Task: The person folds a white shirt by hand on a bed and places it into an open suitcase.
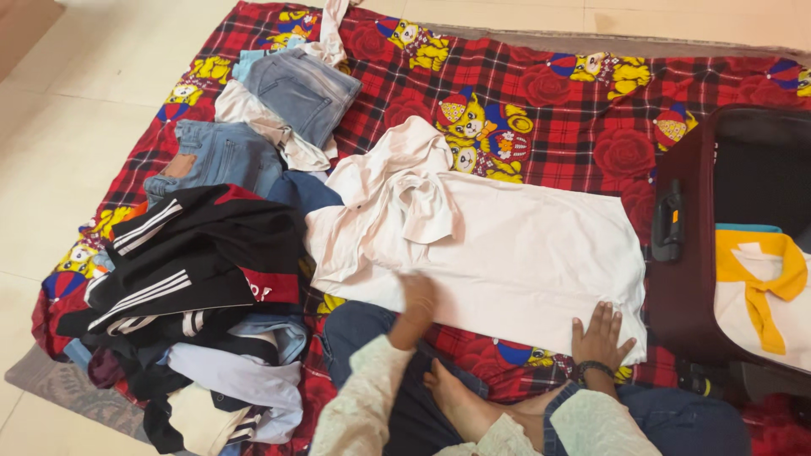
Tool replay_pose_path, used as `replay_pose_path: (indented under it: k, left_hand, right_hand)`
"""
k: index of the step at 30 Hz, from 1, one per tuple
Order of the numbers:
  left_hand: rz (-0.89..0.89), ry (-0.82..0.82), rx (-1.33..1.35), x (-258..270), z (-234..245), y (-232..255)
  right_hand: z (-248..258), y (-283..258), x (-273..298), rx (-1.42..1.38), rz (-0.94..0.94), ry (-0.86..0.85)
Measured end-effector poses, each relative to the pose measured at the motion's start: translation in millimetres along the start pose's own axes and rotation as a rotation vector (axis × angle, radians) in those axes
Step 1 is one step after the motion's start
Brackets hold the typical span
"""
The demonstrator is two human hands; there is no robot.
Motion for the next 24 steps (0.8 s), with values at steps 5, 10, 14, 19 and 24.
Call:
replay_pose_path:
  k: [5,10,14,19,24]
  left_hand:
    - [-0.44,0.028,0.392,70.7,47.3,116.1]
    - [-0.396,-0.04,0.453,68.2,28.5,97.5]
    - [-0.201,-0.115,0.262,25.4,-4.8,12.9]
    - [0.029,-0.042,0.169,1.1,-13.4,-107.2]
    - [0.044,-0.201,0.258,1.6,-27.0,-111.3]
  right_hand:
    - [-2.7,2.0,0.6,0.002,-0.002,0.005]
    - [-1.9,-1.5,-0.8,0.012,0.006,0.002]
    - [2.7,-2.5,0.0,0.007,0.008,0.019]
    - [12.1,-5.7,-1.1,-0.002,0.019,0.037]
    - [11.7,-12.8,-2.0,-0.078,-0.069,0.002]
Point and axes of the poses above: each hand's wrist, its own x-axis away from the middle knuckle, its own z-axis out of the back of the hand, y = z × x, the point moved 9 cm from there along -x, towards the middle knuckle, and after that the axes turned 7 degrees about z, right-handed, at the moved point
